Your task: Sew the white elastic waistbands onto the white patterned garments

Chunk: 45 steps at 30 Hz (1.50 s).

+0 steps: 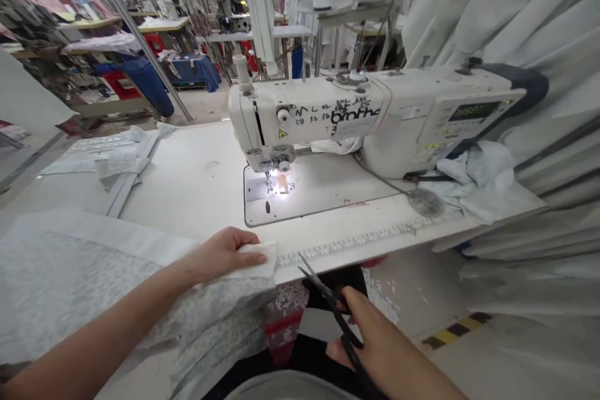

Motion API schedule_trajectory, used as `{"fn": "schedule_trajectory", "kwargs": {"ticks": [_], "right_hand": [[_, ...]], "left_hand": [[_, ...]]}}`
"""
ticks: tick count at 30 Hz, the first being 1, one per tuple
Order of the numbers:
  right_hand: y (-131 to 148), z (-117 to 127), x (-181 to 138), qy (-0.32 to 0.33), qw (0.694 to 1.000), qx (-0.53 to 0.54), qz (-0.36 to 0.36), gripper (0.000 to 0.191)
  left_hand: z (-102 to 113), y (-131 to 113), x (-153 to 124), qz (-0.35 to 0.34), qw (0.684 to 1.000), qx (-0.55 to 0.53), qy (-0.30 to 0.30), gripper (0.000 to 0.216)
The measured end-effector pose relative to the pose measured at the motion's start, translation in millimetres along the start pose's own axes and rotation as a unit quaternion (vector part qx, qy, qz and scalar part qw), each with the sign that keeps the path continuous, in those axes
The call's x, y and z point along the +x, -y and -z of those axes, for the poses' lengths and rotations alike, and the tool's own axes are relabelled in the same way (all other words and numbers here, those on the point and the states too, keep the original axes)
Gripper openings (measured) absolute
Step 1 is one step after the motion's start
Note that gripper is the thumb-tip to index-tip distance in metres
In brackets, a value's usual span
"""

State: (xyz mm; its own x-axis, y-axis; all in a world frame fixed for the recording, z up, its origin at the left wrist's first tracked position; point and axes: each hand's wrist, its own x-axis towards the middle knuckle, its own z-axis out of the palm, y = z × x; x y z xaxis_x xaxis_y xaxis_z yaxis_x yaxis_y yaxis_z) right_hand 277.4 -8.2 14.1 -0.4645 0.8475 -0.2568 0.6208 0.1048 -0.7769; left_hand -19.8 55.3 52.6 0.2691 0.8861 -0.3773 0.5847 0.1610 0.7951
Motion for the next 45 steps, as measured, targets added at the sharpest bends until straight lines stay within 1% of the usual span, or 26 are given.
{"fn": "schedule_trajectory", "kwargs": {"ticks": [1, 2, 4, 6, 11, 13, 15, 17, 21, 22, 25, 28, 30, 33, 36, 39, 45], "right_hand": [[1, -10, -3, 0.024, 0.999, 0.017, -0.012, 0.028], [2, -19, -4, 0.026, 0.999, 0.022, -0.023, 0.030], [5, -29, -2, 0.026, 0.999, 0.023, -0.027, 0.031], [10, -34, 0, 0.027, 0.999, 0.021, -0.012, 0.031], [24, -41, 1, 0.007, 0.999, 0.012, 0.048, 0.029], [27, -45, 0, -0.007, 0.998, 0.002, 0.060, 0.027], [25, -49, -3, -0.026, 0.998, -0.019, 0.054, 0.026], [21, -55, -7, -0.031, 0.998, -0.039, 0.030, 0.027], [10, -64, -17, 0.007, 0.999, -0.038, -0.009, 0.029], [8, -65, -19, 0.008, 0.999, -0.035, -0.012, 0.027], [4, -67, -22, -0.015, 0.999, -0.036, -0.010, 0.025], [0, -67, -22, -0.011, 1.000, -0.023, -0.012, 0.028], [-3, -66, -24, -0.008, 1.000, -0.012, -0.020, 0.031], [-5, -64, -28, -0.032, 0.999, -0.031, -0.014, 0.026], [-4, -65, -30, -0.042, 0.997, -0.066, 0.003, 0.025], [-1, -68, -28, -0.045, 0.995, -0.083, 0.013, 0.026], [6, -72, -20, -0.056, 0.993, -0.106, 0.005, 0.029]], "left_hand": [[-6, -3, -10, 0.009, 0.998, -0.050, 0.027, 0.029], [-12, -6, -19, 0.018, 0.995, -0.091, 0.039, 0.030], [-23, -9, -33, 0.037, 0.987, -0.151, 0.037, 0.032], [-33, -9, -44, 0.053, 0.980, -0.191, 0.030, 0.035], [-57, -5, -59, 0.041, 0.971, -0.236, -0.011, 0.035], [-64, -5, -63, 0.047, 0.967, -0.248, -0.021, 0.035], [-68, -5, -66, 0.063, 0.962, -0.267, -0.019, 0.037], [-72, -6, -69, 0.064, 0.956, -0.286, -0.011, 0.037], [-81, -2, -71, 0.043, 0.960, -0.277, 0.007, 0.032], [-84, 0, -70, 0.047, 0.964, -0.263, 0.013, 0.030], [-91, 5, -69, 0.064, 0.972, -0.225, 0.035, 0.031], [-92, 4, -69, 0.082, 0.976, -0.199, 0.044, 0.034], [-86, 0, -70, 0.094, 0.979, -0.181, 0.017, 0.035], [-75, -5, -72, 0.105, 0.978, -0.167, -0.068, 0.035], [-70, -4, -72, 0.129, 0.967, -0.169, -0.140, 0.035], [-72, 0, -72, 0.129, 0.961, -0.185, -0.160, 0.035], [-79, 4, -72, 0.122, 0.962, -0.186, -0.160, 0.032]]}}
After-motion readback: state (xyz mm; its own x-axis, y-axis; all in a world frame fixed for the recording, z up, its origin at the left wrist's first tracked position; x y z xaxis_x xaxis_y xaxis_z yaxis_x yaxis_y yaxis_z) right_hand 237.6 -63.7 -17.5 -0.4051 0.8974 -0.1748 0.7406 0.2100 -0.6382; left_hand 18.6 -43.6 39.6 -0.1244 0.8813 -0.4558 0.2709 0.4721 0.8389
